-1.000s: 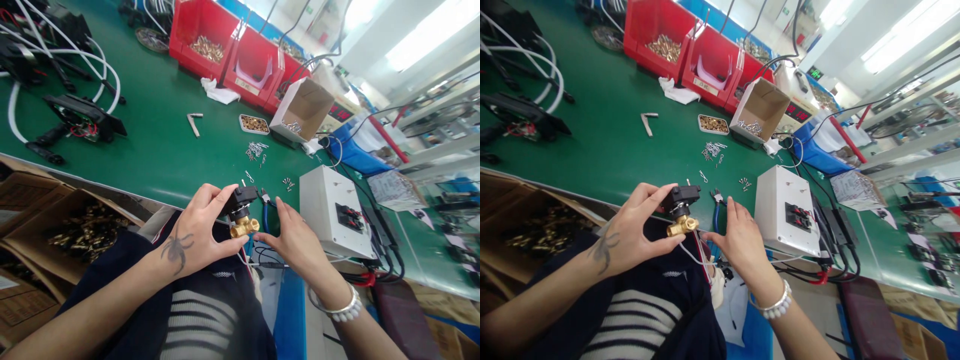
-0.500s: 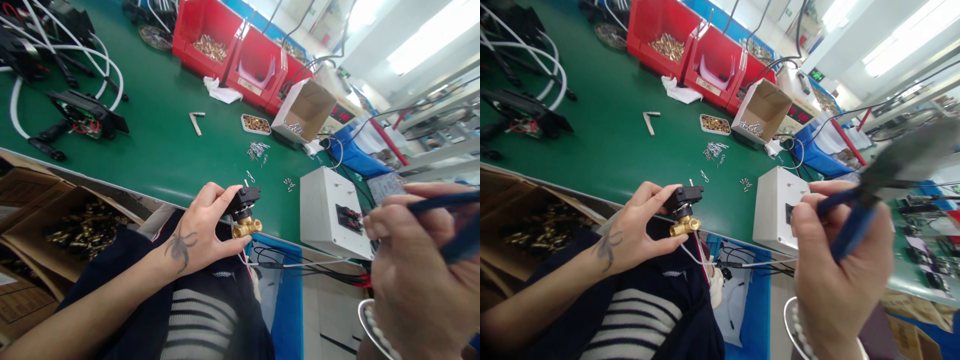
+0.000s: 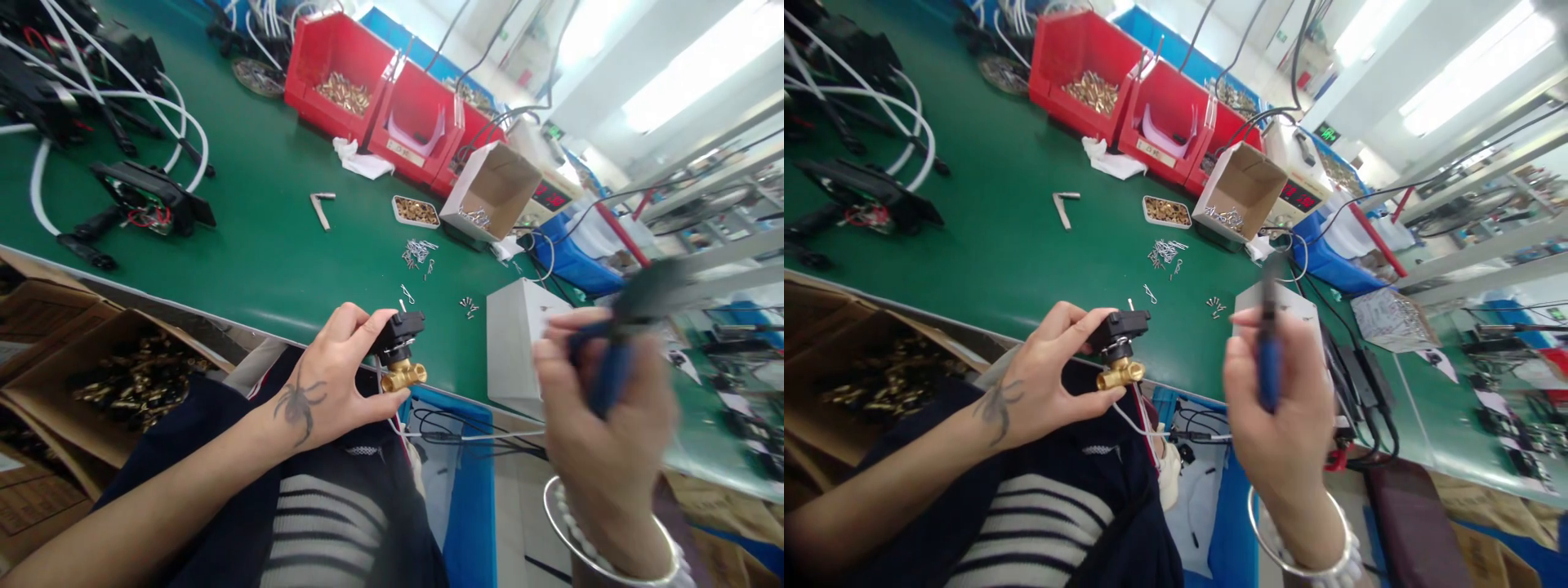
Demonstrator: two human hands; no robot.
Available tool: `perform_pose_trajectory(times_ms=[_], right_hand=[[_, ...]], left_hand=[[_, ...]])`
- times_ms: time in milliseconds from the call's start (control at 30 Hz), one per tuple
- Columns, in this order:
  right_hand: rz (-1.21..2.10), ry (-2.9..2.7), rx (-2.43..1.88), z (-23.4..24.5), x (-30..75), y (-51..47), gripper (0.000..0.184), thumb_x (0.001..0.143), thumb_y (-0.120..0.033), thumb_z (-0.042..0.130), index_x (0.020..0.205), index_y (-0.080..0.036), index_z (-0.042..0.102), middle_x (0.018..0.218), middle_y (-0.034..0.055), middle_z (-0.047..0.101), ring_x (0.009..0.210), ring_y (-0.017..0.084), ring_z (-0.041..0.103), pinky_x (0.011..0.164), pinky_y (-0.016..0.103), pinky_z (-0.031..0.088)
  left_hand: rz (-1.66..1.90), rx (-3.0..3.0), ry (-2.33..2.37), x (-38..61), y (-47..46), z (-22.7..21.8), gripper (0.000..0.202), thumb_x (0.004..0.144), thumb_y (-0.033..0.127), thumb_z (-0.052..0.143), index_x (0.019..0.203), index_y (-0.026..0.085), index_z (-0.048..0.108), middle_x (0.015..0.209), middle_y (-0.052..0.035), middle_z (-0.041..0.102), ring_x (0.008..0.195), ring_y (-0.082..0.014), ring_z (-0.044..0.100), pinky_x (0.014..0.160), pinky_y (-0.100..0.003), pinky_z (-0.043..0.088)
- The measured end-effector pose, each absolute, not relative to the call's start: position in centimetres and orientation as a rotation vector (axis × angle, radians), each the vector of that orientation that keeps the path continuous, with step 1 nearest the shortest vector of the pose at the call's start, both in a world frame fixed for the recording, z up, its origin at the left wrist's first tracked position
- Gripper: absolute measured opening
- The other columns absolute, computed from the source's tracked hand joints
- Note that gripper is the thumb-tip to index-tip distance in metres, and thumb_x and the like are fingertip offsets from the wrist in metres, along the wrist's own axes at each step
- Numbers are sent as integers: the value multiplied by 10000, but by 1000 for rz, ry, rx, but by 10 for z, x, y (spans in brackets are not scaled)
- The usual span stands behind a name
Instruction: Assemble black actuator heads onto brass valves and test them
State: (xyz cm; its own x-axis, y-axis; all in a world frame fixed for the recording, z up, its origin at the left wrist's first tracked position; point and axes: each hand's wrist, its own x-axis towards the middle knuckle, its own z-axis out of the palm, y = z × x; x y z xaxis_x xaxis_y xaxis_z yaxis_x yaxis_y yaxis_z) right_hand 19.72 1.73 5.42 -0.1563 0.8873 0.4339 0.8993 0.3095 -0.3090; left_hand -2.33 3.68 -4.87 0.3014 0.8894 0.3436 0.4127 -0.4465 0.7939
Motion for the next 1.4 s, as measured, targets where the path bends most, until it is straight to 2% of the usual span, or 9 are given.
perform_pose_trajectory(times_ms=[133, 300, 467, 633, 833, 1000, 1167, 1333, 1400], right_hand=[[163, -2454, -1554, 52, 199, 25, 197, 923, -181, 530, 1060, -246, 656, 770, 8, 601, 606, 157, 557, 549, 282, 428], [-232, -1777, -1466, 51, 197, 24, 210, 926, -195, 605, 1128, -256, 609, 878, 4, 593, 660, 148, 554, 631, 307, 456], [107, -2423, -1474, 45, 197, 26, 211, 846, -116, 580, 1000, -241, 650, 753, -12, 600, 619, 152, 574, 546, 269, 439], [-249, -1727, -1461, 43, 198, 21, 194, 900, -205, 627, 1085, -263, 615, 916, 15, 603, 697, 165, 577, 652, 317, 481], [59, -2494, -1526, 41, 197, 25, 211, 861, -117, 532, 1003, -236, 634, 778, 9, 614, 627, 160, 564, 557, 279, 435], [-336, -1721, -1404, 42, 196, 25, 209, 934, -188, 578, 1132, -256, 581, 956, 30, 580, 680, 152, 550, 638, 308, 470], [-6, -2475, -1383, 33, 201, 31, 228, 861, -93, 558, 1008, -254, 624, 760, -6, 595, 625, 158, 562, 542, 262, 443], [-358, -1818, -1348, 37, 202, 31, 268, 921, -140, 568, 1161, -260, 563, 936, 28, 572, 697, 166, 548, 620, 304, 452], [-319, -1900, -1298, 34, 199, 30, 283, 905, -122, 557, 1152, -258, 564, 919, 17, 580, 666, 155, 546, 590, 287, 444]], left_hand=[[1057, 1989, 1162, -24, 37, -48, 655, 774, 305, 744, 1363, 218, 473, 1064, -48, 510, 963, -222, 596, 863, -391, 583], [1066, 1984, 1139, -23, 38, -47, 657, 775, 305, 739, 1368, 191, 482, 1057, -51, 505, 968, -221, 584, 873, -383, 578], [1049, 1957, 1137, -24, 39, -47, 634, 781, 299, 735, 1355, 175, 497, 1062, -52, 509, 967, -217, 587, 876, -391, 581], [1076, 1974, 1126, -24, 40, -49, 646, 779, 298, 740, 1361, 191, 483, 1064, -48, 508, 959, -210, 586, 866, -388, 582], [1068, 1927, 1118, -25, 40, -50, 649, 780, 304, 740, 1368, 214, 479, 1071, -47, 508, 963, -212, 590, 867, -394, 586], [1071, 1959, 1107, -24, 40, -49, 640, 786, 304, 731, 1367, 185, 490, 1051, -45, 505, 922, -198, 590, 840, -367, 581], [1070, 1911, 1105, -25, 42, -51, 637, 779, 304, 739, 1357, 194, 494, 1069, -48, 511, 956, -205, 596, 865, -373, 586], [1076, 1933, 1088, -25, 42, -52, 652, 781, 310, 735, 1368, 169, 489, 1062, -54, 508, 944, -207, 592, 860, -381, 584], [1086, 1939, 1085, -25, 42, -51, 646, 778, 307, 735, 1360, 166, 495, 1061, -55, 509, 933, -207, 593, 851, -383, 585]])
